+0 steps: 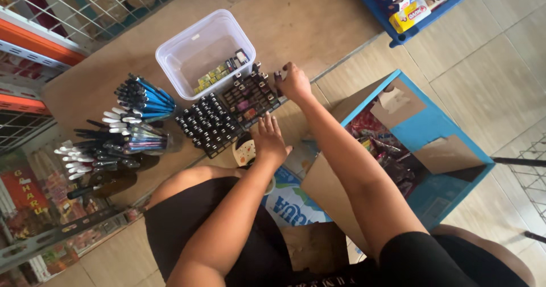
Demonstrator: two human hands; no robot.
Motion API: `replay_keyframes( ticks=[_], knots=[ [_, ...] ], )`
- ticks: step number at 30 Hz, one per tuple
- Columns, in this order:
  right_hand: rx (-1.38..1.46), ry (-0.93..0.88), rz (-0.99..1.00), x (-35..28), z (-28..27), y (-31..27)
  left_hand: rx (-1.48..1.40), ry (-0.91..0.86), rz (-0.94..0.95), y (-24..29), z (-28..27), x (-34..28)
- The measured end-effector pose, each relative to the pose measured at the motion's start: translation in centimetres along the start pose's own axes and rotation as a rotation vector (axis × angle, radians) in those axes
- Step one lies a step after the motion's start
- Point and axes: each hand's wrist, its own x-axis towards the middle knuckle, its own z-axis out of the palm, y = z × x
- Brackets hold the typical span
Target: The person sits on the floor and unpacks small snack packets from a cardboard box, placing them on the floor beside the box. The person handles the packets one by one and arranges them in a pile.
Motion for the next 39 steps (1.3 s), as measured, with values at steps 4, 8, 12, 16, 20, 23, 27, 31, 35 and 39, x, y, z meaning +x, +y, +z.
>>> replay_keyframes(
  ticks=[4,8,12,16,20,23,27,31,35,39],
  knots=[
    [0.359,-0.136,-0.151,-0.4,-2.6,1.0,0.029,-0.003,-0.006,0.1,0.0,0.4],
    [0.496,-0.093,-0.278,-3.2,-4.5,0.0,0.046,0.007,-0.011,0.5,0.5,0.4],
    [0.459,-0.065,-0.427,-5.4,-5.9,-2.1,0.052,0.03,-0.028,0.6,0.6,0.6],
    [0.309,-0.113,-0.566,-6.2,-6.9,-3.2,0.032,0.001,-0.04,0.8,0.5,0.8],
    [0.027,-0.103,-0.717,-6.4,-7.9,-3.3,0.054,0.022,-0.038,0.9,0.5,0.6],
    [-0.07,-0.19,-0.743,-6.1,-8.3,-3.5,0.033,0.029,-0.039,0.8,0.6,0.6],
    [-0.208,-0.226,-0.83,-4.8,-8.1,-4.2,0.022,0.036,-0.024,0.5,0.9,0.7],
    [-0.309,-0.284,-0.84,-3.7,-7.3,-4.0,-0.009,0.084,-0.021,0.4,1.6,0.6],
    [-0.267,-0.235,-0.889,-2.9,-7.0,-3.6,-0.02,0.082,-0.043,0.4,1.3,1.2],
    [-0.386,-0.287,-0.943,-2.8,-5.6,-3.3,-0.023,0.056,-0.063,0.9,1.5,1.5]
  ],
)
